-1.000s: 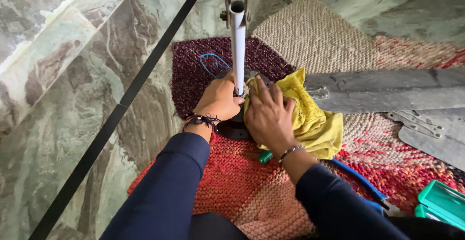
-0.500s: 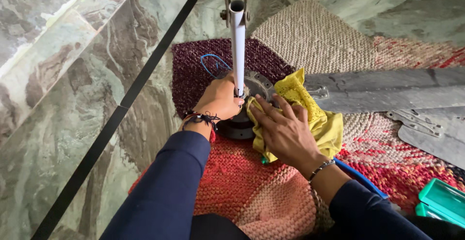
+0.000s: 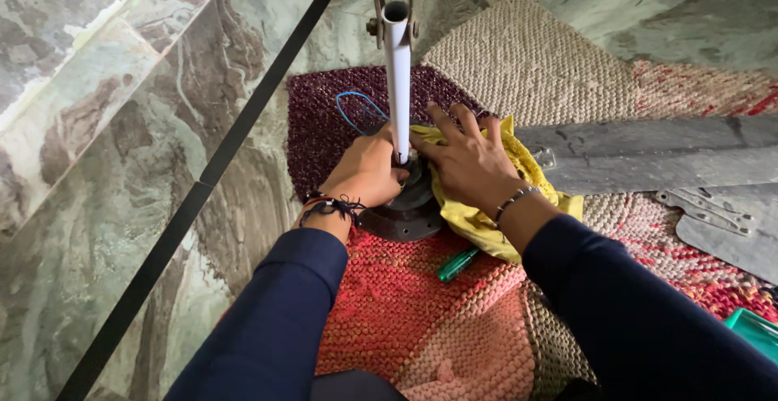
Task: The person uses a screwdriver to tighten a screw on the base of an electric fan, then wipes the base with a yellow cloth. The fan base remains on the floor throughout.
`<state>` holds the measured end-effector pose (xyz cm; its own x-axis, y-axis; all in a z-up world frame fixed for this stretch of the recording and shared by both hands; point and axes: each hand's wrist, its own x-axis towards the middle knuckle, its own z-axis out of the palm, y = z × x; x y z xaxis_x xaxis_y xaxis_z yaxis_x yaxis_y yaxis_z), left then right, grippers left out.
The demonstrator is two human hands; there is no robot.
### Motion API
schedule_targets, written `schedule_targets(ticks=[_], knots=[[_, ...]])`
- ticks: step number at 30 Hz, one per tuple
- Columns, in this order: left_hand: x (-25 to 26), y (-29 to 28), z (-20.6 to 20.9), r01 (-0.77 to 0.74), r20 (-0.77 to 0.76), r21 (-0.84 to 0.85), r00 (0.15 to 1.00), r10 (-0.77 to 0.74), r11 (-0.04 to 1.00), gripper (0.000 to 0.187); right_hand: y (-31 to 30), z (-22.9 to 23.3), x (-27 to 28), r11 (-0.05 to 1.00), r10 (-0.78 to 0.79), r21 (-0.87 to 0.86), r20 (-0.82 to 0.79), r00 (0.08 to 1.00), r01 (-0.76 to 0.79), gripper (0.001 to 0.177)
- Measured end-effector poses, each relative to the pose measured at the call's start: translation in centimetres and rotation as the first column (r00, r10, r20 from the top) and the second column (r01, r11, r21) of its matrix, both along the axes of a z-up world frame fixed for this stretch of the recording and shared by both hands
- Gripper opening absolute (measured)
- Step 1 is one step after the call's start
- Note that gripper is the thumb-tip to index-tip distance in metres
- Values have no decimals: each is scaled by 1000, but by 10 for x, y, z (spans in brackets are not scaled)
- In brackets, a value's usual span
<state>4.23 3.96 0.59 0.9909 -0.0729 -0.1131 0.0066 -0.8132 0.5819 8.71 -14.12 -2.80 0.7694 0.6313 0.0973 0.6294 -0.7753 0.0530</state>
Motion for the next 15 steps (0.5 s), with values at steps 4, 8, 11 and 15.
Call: schedule_targets(ticks=[4,8,11,15], knots=[[0,-3,1,-16,-5,38,1000,16,999,68,12,-7,1,996,-87,-21,18,996,87,59],[1,-4,2,-13,-9,55,1000,13,998,69,9,-14,1,981,-179,69,-45,983,182,64],[0,-5,1,-17,-2,57,1000,17,998,62,-1,-20,-2,970,-228,60,-105,968,235,65],[0,-6,-3,-22,27,36,999,21,999,51,-8,-27,-16,964,-258,72,9,966,257,68]])
